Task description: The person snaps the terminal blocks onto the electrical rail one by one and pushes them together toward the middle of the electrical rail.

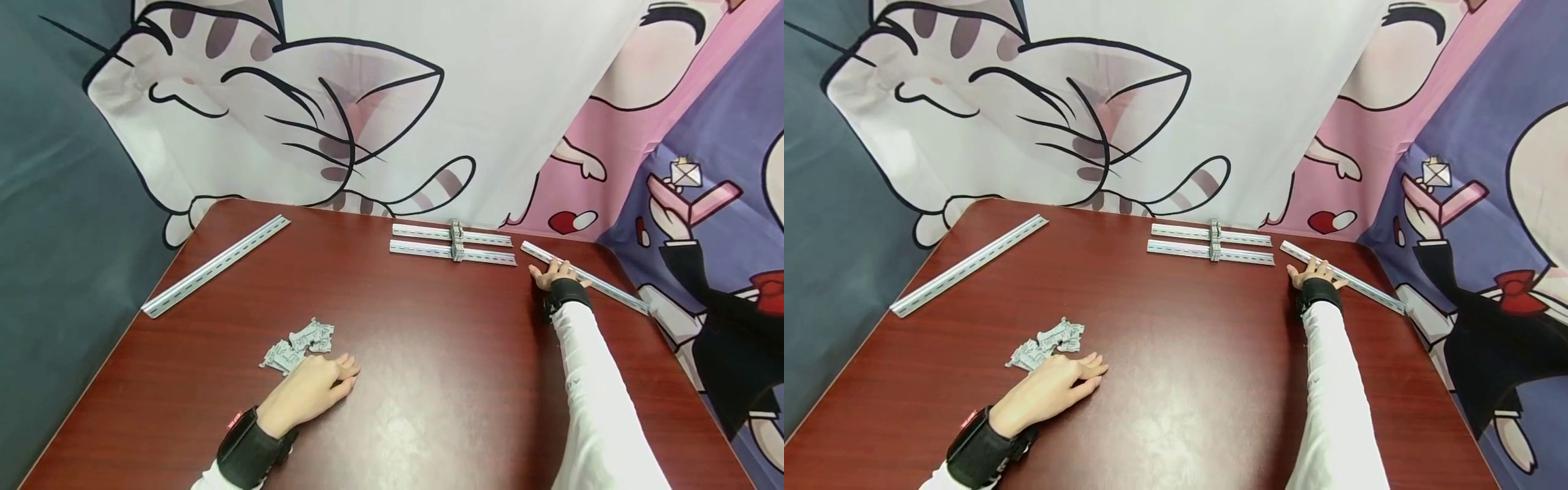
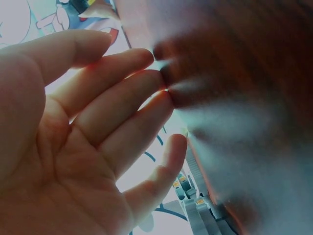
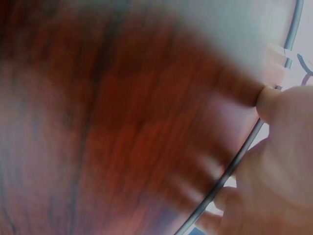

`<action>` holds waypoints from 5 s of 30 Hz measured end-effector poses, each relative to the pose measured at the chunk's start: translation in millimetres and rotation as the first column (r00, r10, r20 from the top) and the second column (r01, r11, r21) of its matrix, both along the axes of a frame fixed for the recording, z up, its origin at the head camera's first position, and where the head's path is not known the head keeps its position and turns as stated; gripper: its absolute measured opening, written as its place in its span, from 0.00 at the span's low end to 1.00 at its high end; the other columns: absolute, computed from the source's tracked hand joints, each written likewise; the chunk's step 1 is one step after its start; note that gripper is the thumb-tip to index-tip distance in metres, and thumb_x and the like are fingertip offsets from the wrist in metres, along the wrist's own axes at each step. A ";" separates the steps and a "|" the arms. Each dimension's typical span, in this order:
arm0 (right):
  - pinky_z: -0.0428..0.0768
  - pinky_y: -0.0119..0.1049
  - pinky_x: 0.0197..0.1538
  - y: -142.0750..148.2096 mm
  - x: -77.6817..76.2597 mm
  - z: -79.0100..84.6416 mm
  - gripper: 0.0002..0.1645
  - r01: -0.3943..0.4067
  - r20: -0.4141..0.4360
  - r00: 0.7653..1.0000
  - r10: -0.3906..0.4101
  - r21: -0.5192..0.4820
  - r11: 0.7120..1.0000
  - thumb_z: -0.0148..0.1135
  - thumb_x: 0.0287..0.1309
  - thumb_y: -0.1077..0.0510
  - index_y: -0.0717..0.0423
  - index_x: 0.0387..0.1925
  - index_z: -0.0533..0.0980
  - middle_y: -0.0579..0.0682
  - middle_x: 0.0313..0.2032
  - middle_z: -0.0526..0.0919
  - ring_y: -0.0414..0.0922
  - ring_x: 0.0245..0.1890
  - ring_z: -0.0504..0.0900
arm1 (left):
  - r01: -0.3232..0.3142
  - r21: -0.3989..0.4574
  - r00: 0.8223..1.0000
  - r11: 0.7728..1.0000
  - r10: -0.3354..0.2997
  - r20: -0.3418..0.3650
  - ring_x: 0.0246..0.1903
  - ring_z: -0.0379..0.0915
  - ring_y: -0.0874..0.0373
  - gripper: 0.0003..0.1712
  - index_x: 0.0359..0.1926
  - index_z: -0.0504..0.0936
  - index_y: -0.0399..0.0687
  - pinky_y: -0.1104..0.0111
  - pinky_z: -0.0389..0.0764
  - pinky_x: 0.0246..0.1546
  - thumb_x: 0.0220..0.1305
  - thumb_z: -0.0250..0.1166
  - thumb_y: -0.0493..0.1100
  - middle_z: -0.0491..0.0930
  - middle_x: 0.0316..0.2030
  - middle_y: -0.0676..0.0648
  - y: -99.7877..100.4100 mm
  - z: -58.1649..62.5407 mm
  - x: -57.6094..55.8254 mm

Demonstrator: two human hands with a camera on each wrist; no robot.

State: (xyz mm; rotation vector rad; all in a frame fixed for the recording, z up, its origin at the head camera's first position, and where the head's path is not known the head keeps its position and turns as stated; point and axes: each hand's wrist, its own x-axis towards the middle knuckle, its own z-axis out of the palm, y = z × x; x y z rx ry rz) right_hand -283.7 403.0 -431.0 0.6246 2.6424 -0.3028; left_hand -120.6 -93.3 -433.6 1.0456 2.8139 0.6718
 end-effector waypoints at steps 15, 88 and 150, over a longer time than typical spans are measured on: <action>0.44 0.72 0.67 -8.8 14.7 6.5 0.49 -0.022 0.056 0.998 0.021 0.022 1.000 0.32 0.69 0.33 0.66 0.73 0.38 0.73 0.72 0.36 0.71 0.71 0.43 | -0.005 -0.006 1.000 1.000 0.005 -0.004 0.52 0.81 0.50 0.15 0.48 0.86 0.44 0.55 0.80 0.49 0.64 0.60 0.43 0.83 0.49 0.40 -0.5 -0.9 -0.4; 0.50 0.64 0.70 -113.2 93.0 2.4 0.48 -0.401 -0.048 0.915 0.400 0.004 0.916 0.44 0.69 0.38 0.66 0.74 0.44 0.74 0.72 0.43 0.71 0.72 0.46 | 0.020 -0.101 0.996 0.995 -0.028 -0.086 0.42 0.83 0.48 0.18 0.50 0.83 0.35 0.58 0.81 0.39 0.63 0.62 0.41 0.83 0.45 0.39 17.7 7.7 4.1; 0.55 0.50 0.73 -266.2 102.4 2.8 0.48 -0.580 -0.052 0.807 0.588 0.118 0.806 0.47 0.64 0.31 0.50 0.75 0.50 0.60 0.75 0.49 0.57 0.74 0.52 | -0.355 -0.223 0.933 0.908 0.359 -0.022 0.36 0.73 0.44 0.16 0.34 0.75 0.39 0.53 0.76 0.29 0.50 0.72 0.42 0.76 0.28 0.43 -32.7 22.6 -44.8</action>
